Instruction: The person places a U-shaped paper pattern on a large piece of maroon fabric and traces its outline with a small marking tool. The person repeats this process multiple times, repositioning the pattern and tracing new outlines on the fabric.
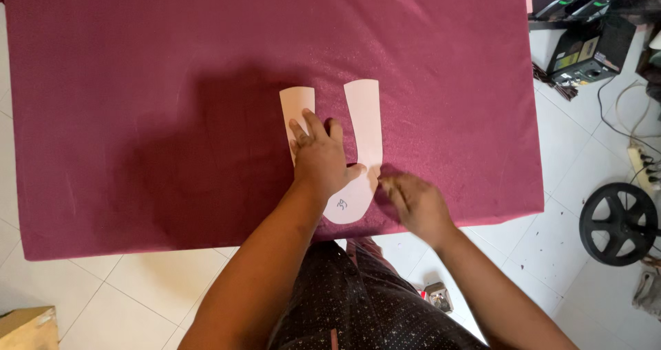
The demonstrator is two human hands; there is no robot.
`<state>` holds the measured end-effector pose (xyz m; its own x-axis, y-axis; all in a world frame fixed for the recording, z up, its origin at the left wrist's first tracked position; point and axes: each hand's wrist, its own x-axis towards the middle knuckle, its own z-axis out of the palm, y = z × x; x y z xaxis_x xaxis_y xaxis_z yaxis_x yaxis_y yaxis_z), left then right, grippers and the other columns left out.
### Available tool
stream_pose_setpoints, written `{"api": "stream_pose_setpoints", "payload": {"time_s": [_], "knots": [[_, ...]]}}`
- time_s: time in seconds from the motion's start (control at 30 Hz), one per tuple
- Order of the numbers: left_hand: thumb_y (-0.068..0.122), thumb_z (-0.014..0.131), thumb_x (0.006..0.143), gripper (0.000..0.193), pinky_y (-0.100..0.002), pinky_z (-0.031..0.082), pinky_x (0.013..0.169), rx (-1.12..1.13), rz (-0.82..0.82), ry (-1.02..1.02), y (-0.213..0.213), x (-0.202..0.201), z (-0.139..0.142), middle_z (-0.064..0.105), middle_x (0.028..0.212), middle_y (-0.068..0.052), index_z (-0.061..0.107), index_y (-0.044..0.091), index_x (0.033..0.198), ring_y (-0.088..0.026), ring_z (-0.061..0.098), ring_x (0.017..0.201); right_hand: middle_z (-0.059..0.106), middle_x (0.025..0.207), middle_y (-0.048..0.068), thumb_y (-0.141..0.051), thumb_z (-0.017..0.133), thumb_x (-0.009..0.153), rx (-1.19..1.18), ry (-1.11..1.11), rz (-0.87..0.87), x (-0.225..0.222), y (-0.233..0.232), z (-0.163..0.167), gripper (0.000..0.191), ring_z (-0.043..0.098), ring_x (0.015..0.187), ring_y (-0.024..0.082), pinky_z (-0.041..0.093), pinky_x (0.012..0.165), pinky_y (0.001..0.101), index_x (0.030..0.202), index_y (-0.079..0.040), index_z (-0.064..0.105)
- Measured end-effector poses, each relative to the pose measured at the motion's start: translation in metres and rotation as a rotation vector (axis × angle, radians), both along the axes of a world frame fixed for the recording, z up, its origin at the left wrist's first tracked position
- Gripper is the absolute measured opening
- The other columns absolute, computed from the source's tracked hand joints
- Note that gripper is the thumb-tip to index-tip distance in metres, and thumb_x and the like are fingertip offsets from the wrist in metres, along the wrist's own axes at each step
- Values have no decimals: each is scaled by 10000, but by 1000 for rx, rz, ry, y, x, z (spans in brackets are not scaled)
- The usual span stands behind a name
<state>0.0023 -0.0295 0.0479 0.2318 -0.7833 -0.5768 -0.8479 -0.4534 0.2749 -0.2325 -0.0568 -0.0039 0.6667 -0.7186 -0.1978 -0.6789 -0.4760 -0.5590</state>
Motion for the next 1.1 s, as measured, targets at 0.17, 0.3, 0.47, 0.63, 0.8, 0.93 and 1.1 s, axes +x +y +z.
{"api": "stream_pose_setpoints", "payload": {"time_s": [0.17, 0.3, 0.47, 0.63, 0.8, 0.93, 1.1], "knots": [[602, 719, 866, 942, -668, 267, 1151, -65, -42, -11, 8, -4, -14, 71, 1595, -403, 352, -57, 1429, -614, 65, 1478, 758, 881, 132, -170, 566, 1054, -109, -182, -6, 7, -12, -9, 213, 734, 695, 224, 616, 633, 339, 970, -30, 703], [575, 650, 931, 777, -705, 207, 1167, -84, -84, -20, 12, -7, -25, 88, 1608, -397, 424, -13, 1385, -607, 64, 1483, 741, 866, 131, -188, 560, 1064, -198, -235, 75, 2, 13, -3, 222, 723, 681, 211, 611, 626, 310, 966, -34, 687], [529, 582, 951, 584, -757, 93, 1150, -174, -94, 21, 24, -14, -31, 105, 1637, -269, 459, 211, 1426, -582, 42, 1490, 740, 838, 121, -179, 518, 1074, -16, -87, -61, 17, -19, -5, 248, 715, 632, 201, 622, 541, 324, 979, -36, 697], [475, 551, 985, 461, -777, 49, 1150, -167, -168, 34, 33, -14, -30, 87, 1690, -147, 487, 379, 1431, -576, 34, 1500, 736, 853, 126, -120, 570, 1049, -105, -113, -54, 22, -34, -8, 181, 695, 660, 215, 616, 601, 379, 981, -16, 703], [449, 588, 973, 558, -756, 37, 1167, -76, -183, 65, 27, -10, -16, 34, 1703, -98, 421, 443, 1505, -557, -7, 1515, 723, 837, 130, -104, 635, 978, -202, -140, 112, -3, 35, 7, 105, 705, 708, 237, 621, 674, 385, 940, -17, 681], [458, 765, 845, 884, -698, 10, 1203, 80, -294, 63, 21, -1, 3, -103, 1715, -75, 259, 490, 1570, -524, -84, 1530, 727, 834, 117, -116, 615, 989, -74, -151, 73, 1, 43, 15, 119, 716, 703, 202, 648, 674, 347, 960, -41, 703], [485, 888, 723, 1170, -671, 13, 1225, 190, -377, 31, 18, 2, 18, -195, 1714, -53, 115, 520, 1600, -490, -132, 1548, 769, 889, 120, -205, 572, 1024, 321, 190, -120, 11, 18, 23, 215, 753, 721, 228, 630, 701, 379, 1134, -70, 698]]}}
